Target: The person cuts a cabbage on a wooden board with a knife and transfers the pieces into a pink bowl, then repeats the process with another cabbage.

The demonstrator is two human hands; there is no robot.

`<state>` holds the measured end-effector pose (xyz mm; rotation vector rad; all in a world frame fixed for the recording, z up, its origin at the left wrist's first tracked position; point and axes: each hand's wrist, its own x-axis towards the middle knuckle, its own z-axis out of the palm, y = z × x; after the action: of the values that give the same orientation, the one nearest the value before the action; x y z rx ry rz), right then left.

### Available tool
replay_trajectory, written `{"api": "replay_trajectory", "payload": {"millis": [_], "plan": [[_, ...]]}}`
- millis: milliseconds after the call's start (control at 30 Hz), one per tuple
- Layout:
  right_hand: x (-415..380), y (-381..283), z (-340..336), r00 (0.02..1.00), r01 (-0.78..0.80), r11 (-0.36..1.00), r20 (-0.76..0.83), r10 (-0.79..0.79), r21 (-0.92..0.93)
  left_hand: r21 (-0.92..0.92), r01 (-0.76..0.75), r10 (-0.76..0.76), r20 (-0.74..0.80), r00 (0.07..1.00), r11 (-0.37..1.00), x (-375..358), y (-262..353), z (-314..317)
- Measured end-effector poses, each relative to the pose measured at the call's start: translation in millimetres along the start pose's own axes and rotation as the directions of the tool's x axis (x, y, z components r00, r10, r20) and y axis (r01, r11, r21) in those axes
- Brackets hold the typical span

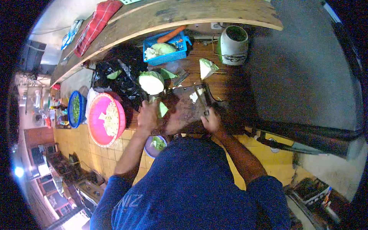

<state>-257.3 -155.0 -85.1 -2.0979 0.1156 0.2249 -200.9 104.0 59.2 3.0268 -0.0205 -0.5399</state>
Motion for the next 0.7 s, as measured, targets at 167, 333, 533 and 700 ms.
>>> {"api": "replay_trajectory", "payload": {"millis": [167, 333, 533, 700], "plan": [[80, -54, 5, 0.988, 0.144, 0.950, -0.008, -0.152, -0.278, 0.158, -0.117, 0.119, -0.004, 0.993, 0.980, 17, 41, 40], [93, -30, 17, 0.988, 0.154, 0.890, 0.071, -0.137, -0.428, -0.079, -0.152, 0.145, -0.093, 0.985, 0.985, -4, 43, 66], [79, -17, 9, 0.923, 0.346, 0.897, -0.074, -0.379, -0.275, -0.502, -0.234, 0.038, -0.370, 0.928, 0.833, -52, -28, 101], [73, -7, 19, 0.979, 0.098, 0.982, -0.193, -0.065, 0.164, -0.677, 0.079, -0.243, -0.150, 0.958, 0.731, -121, -109, 200]]}}
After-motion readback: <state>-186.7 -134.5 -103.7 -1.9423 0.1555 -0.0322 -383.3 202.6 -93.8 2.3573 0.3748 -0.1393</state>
